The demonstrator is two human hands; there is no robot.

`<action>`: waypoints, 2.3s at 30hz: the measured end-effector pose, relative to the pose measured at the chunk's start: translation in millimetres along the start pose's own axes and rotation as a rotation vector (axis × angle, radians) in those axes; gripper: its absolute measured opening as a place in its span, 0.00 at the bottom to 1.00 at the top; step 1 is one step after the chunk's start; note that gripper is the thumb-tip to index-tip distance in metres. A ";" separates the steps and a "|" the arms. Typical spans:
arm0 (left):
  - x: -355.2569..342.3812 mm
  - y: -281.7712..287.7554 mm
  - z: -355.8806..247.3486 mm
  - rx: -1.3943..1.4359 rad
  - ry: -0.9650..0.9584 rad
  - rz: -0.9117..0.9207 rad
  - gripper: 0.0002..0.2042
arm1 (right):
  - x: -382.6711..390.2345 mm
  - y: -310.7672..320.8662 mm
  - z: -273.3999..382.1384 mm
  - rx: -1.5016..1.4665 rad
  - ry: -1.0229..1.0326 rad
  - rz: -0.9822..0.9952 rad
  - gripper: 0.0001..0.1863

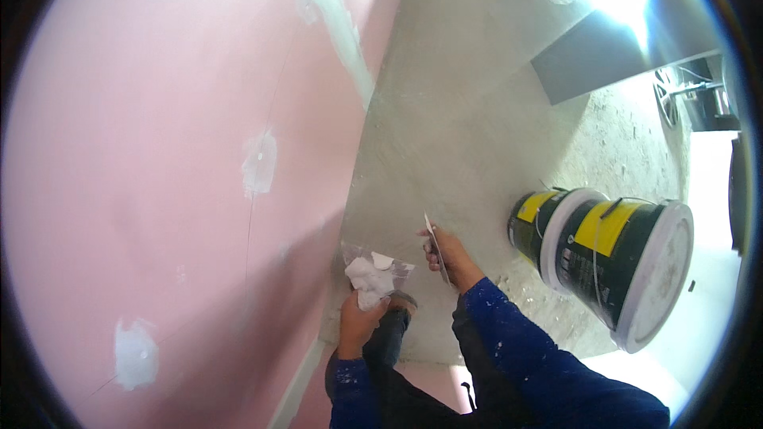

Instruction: The person applies white plaster to a pink wall using a putty knife and a larger trowel. They repeatedly scoop plaster from a bucket and spread it across the wall surface, smoothing the material in multiple passes.

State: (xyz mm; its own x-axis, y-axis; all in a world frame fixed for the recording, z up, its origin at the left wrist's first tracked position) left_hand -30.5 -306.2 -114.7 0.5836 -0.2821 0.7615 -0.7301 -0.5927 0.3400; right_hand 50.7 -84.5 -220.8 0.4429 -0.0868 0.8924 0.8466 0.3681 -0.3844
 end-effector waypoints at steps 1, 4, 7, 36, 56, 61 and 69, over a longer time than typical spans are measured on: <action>15.3 -7.6 9.6 0.049 0.048 -0.017 0.16 | 12.0 14.1 -13.5 -0.024 -0.048 -0.050 0.24; 90.0 -15.5 12.7 0.064 0.118 -0.008 0.17 | 69.9 38.9 -50.2 -0.242 -0.179 0.021 0.25; 183.3 4.6 -24.9 -0.011 0.104 0.068 0.20 | 148.9 25.1 -55.2 -0.442 -0.338 0.220 0.31; 551.5 90.1 -408.4 -0.629 -0.690 -0.069 0.28 | 615.1 -196.7 143.6 0.700 0.369 0.811 0.18; 625.0 119.6 -430.7 -0.586 -0.525 -0.224 0.23 | 765.1 -155.3 253.5 0.523 0.693 0.459 0.17; 630.6 104.6 -451.0 -0.763 -0.605 -0.118 0.25 | 754.4 -148.2 250.4 0.542 0.674 0.482 0.16; 625.3 95.3 -480.5 -0.849 -0.625 0.078 0.25 | 741.1 -141.6 239.6 0.514 0.540 0.590 0.17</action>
State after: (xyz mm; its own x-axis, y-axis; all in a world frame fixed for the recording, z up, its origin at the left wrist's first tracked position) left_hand 94.1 -176.6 659.0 0.4269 -0.7784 0.4603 -0.6419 0.0978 0.7605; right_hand 188.4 20.9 551.7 0.9430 -0.1260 0.3080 0.2665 0.8403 -0.4722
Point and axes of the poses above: each hand's wrist, its own x-axis away from the middle knuckle, its own y-axis out of the back of the hand, z = x × y, the point moved 8 cm from there along -x, towards the middle knuckle, and after that the axes turned 12 degrees about -x, right-handed, at the moved point
